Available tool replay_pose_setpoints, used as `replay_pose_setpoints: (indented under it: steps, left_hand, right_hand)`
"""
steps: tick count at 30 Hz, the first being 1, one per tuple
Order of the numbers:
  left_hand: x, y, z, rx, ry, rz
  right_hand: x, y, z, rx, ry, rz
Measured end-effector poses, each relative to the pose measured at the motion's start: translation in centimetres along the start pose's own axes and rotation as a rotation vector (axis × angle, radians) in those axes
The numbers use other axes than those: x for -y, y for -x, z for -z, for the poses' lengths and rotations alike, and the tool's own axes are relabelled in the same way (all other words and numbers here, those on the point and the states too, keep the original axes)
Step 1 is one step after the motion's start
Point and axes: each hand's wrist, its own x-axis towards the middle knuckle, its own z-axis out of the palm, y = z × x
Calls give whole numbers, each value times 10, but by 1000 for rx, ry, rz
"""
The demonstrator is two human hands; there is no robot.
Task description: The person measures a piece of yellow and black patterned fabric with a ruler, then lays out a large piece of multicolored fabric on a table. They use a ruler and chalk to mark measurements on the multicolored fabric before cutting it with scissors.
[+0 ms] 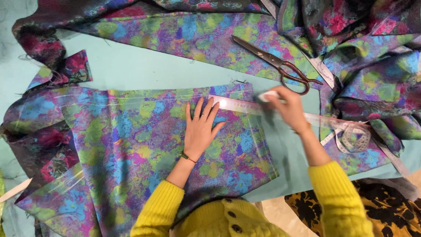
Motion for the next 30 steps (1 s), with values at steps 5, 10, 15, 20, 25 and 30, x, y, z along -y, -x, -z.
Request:
replay_pose_setpoints:
  steps: [5,10,15,20,25,30]
  left_hand:
    - [4,2,-6,-73,-56,-42]
    - [7,4,-10,-99,-67,-35]
    - [6,3,-6,-92,-67,-35]
    - [8,5,-15,-87,-49,-17]
    - [4,4,-8,-82,-29,-12]
    - [2,2,2,-88,-6,-12]
  right_hand:
    - [73,-65,-65,182,64,387]
    - [51,-104,-117,350,297,739]
    - [60,-117,-121,335,530,1012]
    - [54,-125,-126,252,722,1268]
    - [64,-134,-107,214,902,1301]
    - [73,-122,-56,108,742,763]
